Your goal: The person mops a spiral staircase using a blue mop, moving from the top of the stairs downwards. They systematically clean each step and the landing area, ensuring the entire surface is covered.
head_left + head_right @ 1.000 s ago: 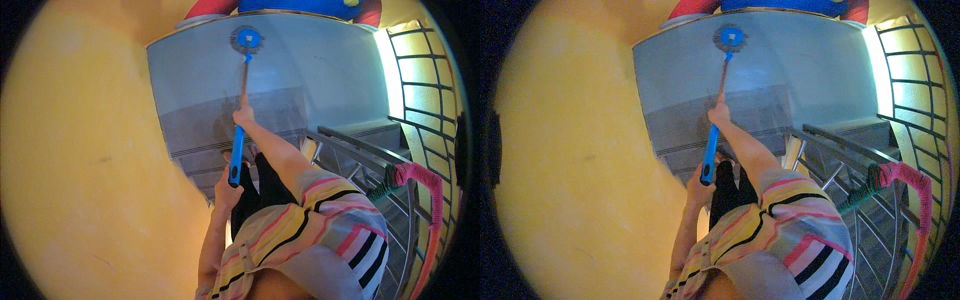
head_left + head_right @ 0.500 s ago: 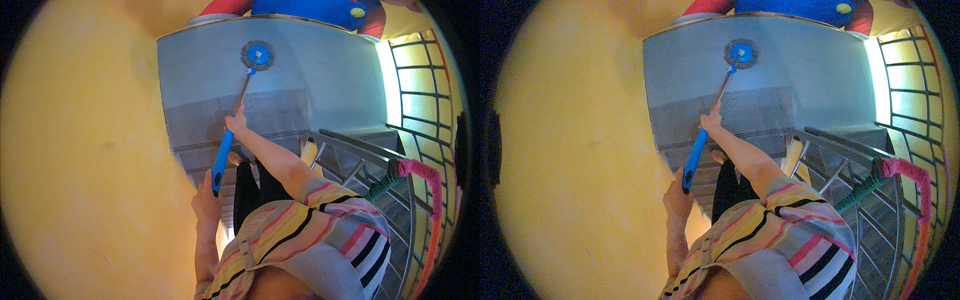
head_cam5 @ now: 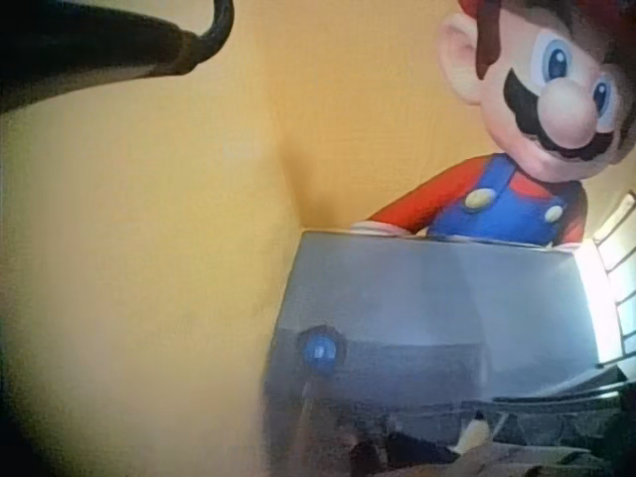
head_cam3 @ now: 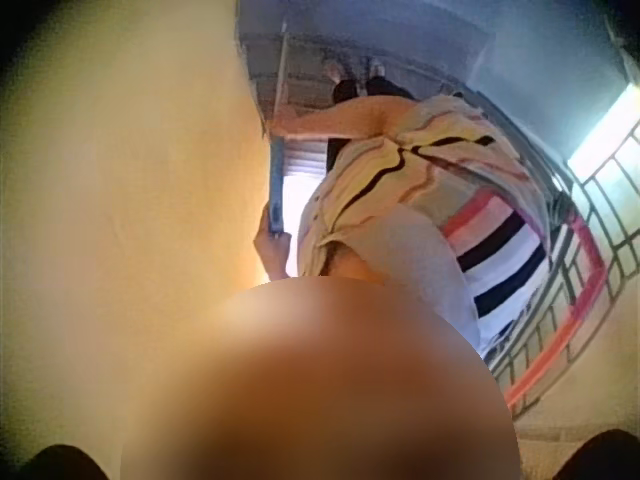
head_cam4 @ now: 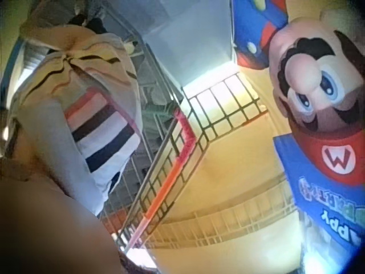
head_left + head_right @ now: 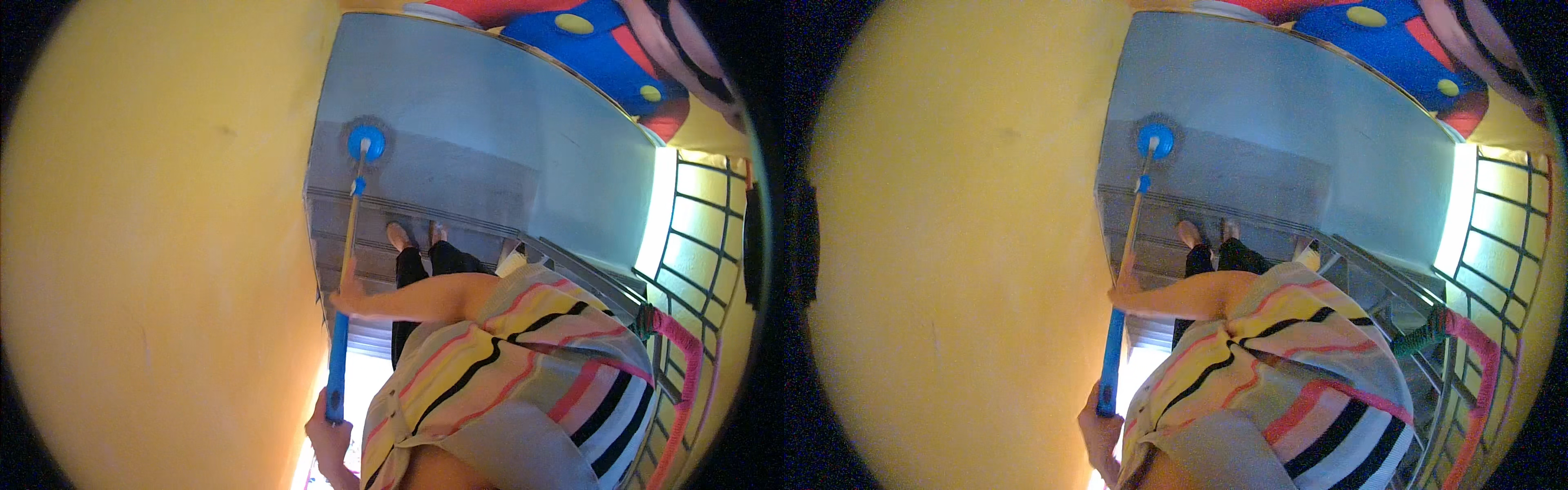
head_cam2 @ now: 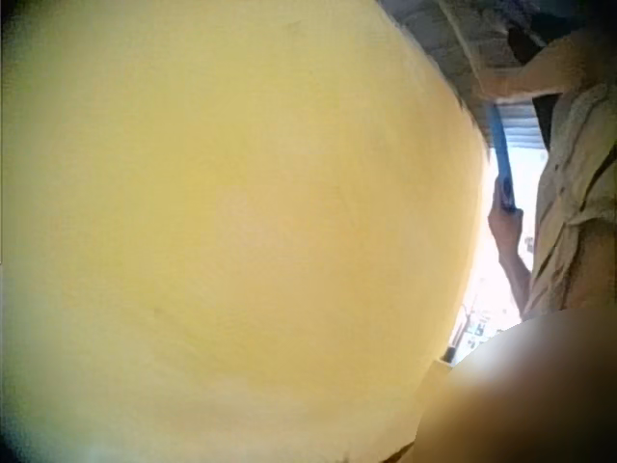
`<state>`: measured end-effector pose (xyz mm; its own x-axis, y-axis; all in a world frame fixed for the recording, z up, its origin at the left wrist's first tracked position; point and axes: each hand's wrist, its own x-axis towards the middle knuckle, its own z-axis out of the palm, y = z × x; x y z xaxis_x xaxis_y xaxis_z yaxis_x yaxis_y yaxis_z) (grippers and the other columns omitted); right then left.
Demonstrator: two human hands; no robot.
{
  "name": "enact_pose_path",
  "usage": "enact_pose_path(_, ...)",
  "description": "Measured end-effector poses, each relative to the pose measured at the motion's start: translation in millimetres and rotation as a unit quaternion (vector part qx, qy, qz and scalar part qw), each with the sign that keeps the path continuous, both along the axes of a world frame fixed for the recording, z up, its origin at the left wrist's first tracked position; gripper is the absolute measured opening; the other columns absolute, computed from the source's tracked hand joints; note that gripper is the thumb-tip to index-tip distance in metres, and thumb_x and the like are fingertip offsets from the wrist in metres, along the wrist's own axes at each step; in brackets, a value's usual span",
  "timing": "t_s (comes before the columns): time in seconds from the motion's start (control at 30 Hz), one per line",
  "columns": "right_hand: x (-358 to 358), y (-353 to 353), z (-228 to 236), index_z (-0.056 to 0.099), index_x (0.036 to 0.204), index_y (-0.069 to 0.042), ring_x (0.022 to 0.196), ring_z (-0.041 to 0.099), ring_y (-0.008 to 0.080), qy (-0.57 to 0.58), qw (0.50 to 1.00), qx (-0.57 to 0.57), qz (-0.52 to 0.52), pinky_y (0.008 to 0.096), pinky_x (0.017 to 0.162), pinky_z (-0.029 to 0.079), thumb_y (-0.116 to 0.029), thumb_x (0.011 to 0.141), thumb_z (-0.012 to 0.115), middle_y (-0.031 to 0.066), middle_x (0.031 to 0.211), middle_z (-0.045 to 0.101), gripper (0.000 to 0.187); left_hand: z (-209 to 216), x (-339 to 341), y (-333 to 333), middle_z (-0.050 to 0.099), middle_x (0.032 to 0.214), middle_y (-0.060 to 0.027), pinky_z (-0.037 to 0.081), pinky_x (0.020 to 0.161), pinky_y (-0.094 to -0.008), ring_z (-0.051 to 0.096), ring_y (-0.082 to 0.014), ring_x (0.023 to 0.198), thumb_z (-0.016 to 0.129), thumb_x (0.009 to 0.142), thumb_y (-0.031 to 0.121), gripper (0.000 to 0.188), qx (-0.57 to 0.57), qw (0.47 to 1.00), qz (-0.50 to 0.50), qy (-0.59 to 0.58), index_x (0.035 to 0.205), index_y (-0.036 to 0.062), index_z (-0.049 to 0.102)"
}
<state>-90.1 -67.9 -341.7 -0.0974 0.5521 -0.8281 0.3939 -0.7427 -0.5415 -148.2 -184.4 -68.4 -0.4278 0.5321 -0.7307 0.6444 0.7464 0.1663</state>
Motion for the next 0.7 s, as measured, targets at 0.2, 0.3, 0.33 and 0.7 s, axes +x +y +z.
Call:
enact_pose_path(0.2, -54.3, -54.1, 65.9, 0.043, 0.105, -0.002, 0.068, 0.062, 0.0316, 0.270, 0.814, -0.447, -0.255, 0.0459, 0.059, 0.057, -0.005, 0.082, 0.051, 0.0155, 0.077, 0.055, 0.024, 157.1, -21.0, -26.1, 0.066, 0.091, -0.0110, 0.047, 0.059, -0.0283, 0.059, -0.0143, 0.068, 0.065, 0.065, -0.001, 0.066, 0.004, 0.997, -0.059, 0.044, 0.128, 0.0059, 0.047)
enact_pose_path(0.3, -71.0, -96.4, 89.3, 0.046, 0.091, -0.002, 0.067, 0.061, 0.0308, 0.264, 0.777, -0.529, -0.215, 0.0504, 0.063, 0.056, -0.002, 0.080, 0.050, 0.0143, 0.075, 0.052, 0.012, 200.9, -4.1, -39.5, 0.066, 0.096, -0.0136, 0.049, 0.068, -0.0277, 0.062, -0.0147, 0.077, 0.069, 0.066, 0.000, 0.068, -0.096, 0.992, -0.008, 0.076, 0.129, 0.0064, 0.046)
enact_pose_path(0.33, -69.1, -101.3, 96.1, 0.046, 0.091, -0.002, 0.067, 0.061, 0.0311, 0.284, 0.778, -0.530, -0.183, 0.0505, 0.063, 0.056, -0.002, 0.080, 0.050, 0.0147, 0.076, 0.053, 0.011, 210.2, -4.1, -57.6, 0.066, 0.096, -0.0136, 0.049, 0.070, -0.0273, 0.062, -0.0144, 0.080, 0.070, 0.067, 0.001, 0.068, -0.082, 0.994, 0.039, 0.067, 0.130, 0.0060, 0.045)
enact_pose_path(0.7, -38.3, -58.8, 86.9, 0.045, 0.093, 0.003, 0.071, 0.063, 0.0254, 0.269, 0.915, -0.294, -0.062, 0.0409, 0.061, 0.056, -0.010, 0.082, 0.057, 0.0157, 0.081, 0.057, 0.021, 157.6, -20.6, -94.9, 0.062, 0.088, -0.0073, 0.046, 0.068, -0.0272, 0.057, -0.0109, 0.077, 0.069, 0.065, 0.002, 0.053, 0.053, 0.982, 0.181, -0.022, 0.116, 0.0001, 0.056)
